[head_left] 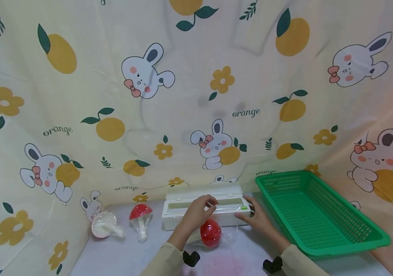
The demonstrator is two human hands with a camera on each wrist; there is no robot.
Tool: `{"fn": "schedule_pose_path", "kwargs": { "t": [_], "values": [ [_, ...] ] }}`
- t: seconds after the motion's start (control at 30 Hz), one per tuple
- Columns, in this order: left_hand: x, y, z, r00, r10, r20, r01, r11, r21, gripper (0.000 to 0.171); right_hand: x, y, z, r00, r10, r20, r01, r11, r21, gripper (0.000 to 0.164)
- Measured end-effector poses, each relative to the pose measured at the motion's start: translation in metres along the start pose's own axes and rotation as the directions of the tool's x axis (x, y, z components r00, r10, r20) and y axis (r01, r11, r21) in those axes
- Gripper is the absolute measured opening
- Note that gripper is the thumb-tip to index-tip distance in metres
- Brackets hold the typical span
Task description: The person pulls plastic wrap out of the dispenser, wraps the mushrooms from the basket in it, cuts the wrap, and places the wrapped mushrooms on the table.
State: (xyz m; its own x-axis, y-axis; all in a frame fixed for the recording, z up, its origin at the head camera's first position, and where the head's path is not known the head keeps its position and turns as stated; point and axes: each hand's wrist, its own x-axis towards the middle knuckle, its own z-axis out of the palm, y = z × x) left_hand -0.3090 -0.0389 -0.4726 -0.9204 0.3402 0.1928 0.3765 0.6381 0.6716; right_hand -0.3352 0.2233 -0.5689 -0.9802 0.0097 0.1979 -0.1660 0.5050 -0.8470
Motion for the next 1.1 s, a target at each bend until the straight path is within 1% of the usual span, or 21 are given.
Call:
{"fn": "schedule_pose_path", "kwargs": {
  "t": [0.1,0.23,0.4,0.53,0.63,0.77,0.87,0.97,1.1],
  "values": [
    [0.006,0.006,0.004,1.000,0.006,0.021,-0.006,1.000,-0.017,0.025,0.000,0.001,-0.002,1.000,-0.014,-0.009,0.014,1.000,0.006,0.094],
    [0.014,0.014,0.013,0.998,0.043,0.054,-0.041,0.998,-0.042,0.026,0.000,0.002,-0.004,0.999,-0.046,-0.019,0.047,0.999,0.013,0.092],
    [0.024,0.020,0.026,0.993,0.087,0.083,-0.082,0.995,-0.054,0.028,0.000,0.006,-0.005,0.999,-0.039,-0.027,0.039,0.999,-0.004,0.091],
    [0.029,0.022,0.036,0.985,0.137,0.108,-0.131,0.990,-0.057,0.026,-0.002,0.006,-0.005,0.999,-0.031,-0.036,0.032,0.999,0.017,0.090],
    [0.031,0.022,0.042,0.975,0.188,0.122,-0.182,0.982,-0.054,0.025,-0.003,0.005,-0.005,0.999,-0.039,-0.039,0.040,0.999,0.037,0.089],
    [0.034,0.020,0.049,0.969,0.220,0.115,-0.215,0.975,-0.052,0.027,-0.003,0.003,-0.006,0.998,-0.042,-0.042,0.044,0.998,0.053,0.087],
    [0.036,0.020,0.054,0.972,0.207,0.113,-0.202,0.978,-0.055,0.028,-0.003,0.003,-0.006,0.999,-0.034,-0.033,0.037,0.997,0.067,0.087],
    [0.038,0.019,0.058,0.971,0.209,0.115,-0.206,0.978,-0.037,0.027,-0.004,0.004,-0.006,0.998,-0.049,-0.025,0.051,0.995,0.083,0.086],
    [0.039,0.018,0.065,0.966,0.245,0.082,-0.246,0.969,0.002,0.026,-0.004,0.005,-0.006,0.997,-0.076,-0.023,0.078,0.993,0.093,0.084]
  ]
}}
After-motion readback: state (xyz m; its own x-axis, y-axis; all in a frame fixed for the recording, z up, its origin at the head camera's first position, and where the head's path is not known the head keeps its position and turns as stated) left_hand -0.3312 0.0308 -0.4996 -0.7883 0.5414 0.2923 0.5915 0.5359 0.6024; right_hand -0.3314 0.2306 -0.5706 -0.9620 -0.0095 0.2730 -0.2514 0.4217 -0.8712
